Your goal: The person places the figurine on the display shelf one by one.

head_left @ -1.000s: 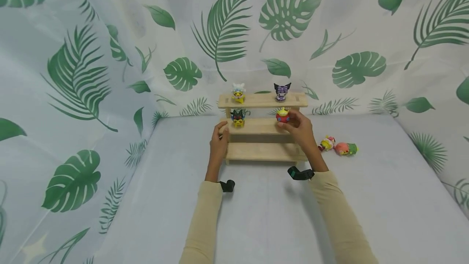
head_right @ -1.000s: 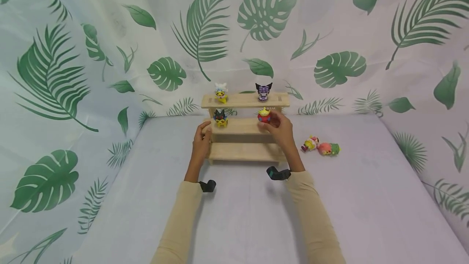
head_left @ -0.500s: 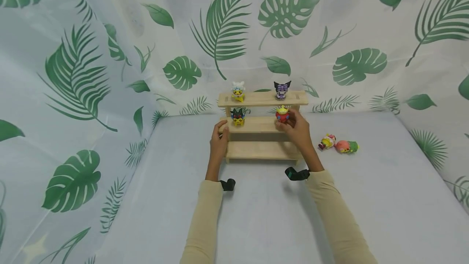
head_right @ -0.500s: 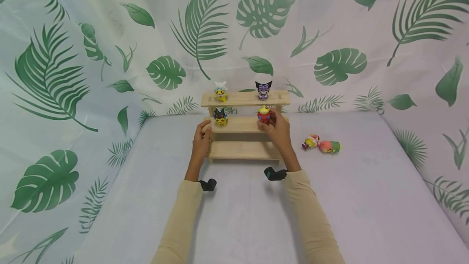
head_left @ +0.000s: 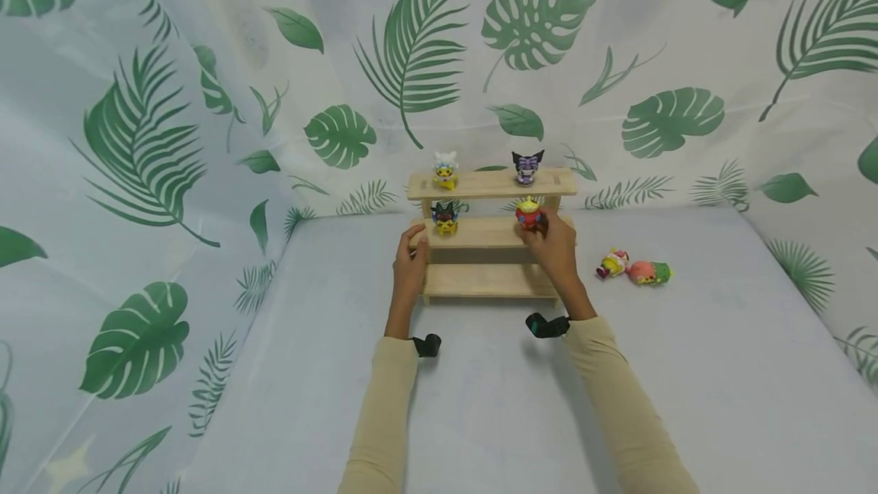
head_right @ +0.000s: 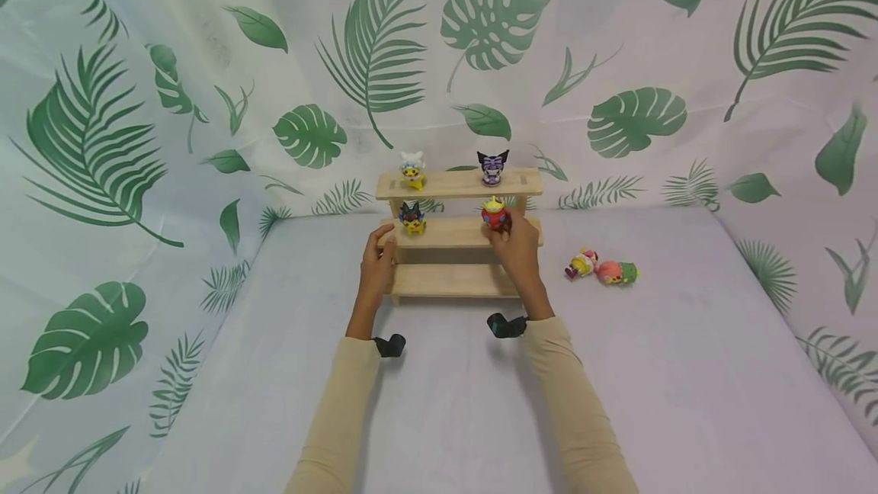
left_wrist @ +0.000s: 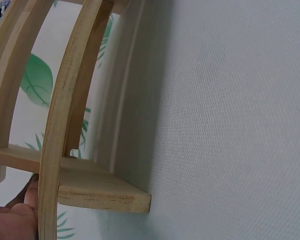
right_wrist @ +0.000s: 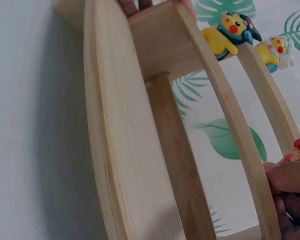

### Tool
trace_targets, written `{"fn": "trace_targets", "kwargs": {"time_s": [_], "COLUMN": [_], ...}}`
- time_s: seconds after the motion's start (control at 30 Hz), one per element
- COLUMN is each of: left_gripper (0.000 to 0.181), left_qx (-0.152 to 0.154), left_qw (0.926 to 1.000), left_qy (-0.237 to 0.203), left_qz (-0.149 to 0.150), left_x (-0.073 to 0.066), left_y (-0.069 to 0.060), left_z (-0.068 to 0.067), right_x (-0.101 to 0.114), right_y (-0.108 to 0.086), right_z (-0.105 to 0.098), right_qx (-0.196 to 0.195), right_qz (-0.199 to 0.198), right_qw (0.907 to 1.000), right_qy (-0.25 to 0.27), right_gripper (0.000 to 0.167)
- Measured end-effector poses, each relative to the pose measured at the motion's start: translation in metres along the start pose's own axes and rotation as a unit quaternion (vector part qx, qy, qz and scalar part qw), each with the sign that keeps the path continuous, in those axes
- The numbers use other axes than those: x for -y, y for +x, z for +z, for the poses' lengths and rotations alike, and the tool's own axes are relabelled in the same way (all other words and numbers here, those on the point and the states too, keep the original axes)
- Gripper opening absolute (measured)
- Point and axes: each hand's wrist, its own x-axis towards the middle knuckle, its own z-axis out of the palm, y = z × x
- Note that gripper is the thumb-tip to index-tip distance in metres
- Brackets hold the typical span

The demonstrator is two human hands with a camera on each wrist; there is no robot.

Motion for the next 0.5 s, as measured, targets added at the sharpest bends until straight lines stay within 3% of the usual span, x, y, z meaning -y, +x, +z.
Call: {"fn": "trace_targets", "kwargs": {"time_s": [0.5], "left_gripper": [0.033], "left_qx": [0.003], "left_qw": [1.0000], "left_qy": [-0.003], "left_qz": [-0.004], "left_x": [0.0010], "left_y": [0.0009], "left_z": [-0.0010], "right_x": [-0.0006], "right_y": [-0.0003], "right_z": [0.0016], "right_qx": [-0.004], "right_qz": [-0.003], "right_qw": [1.0000], "right_qy": [0.000], "right_gripper": [0.040]}}
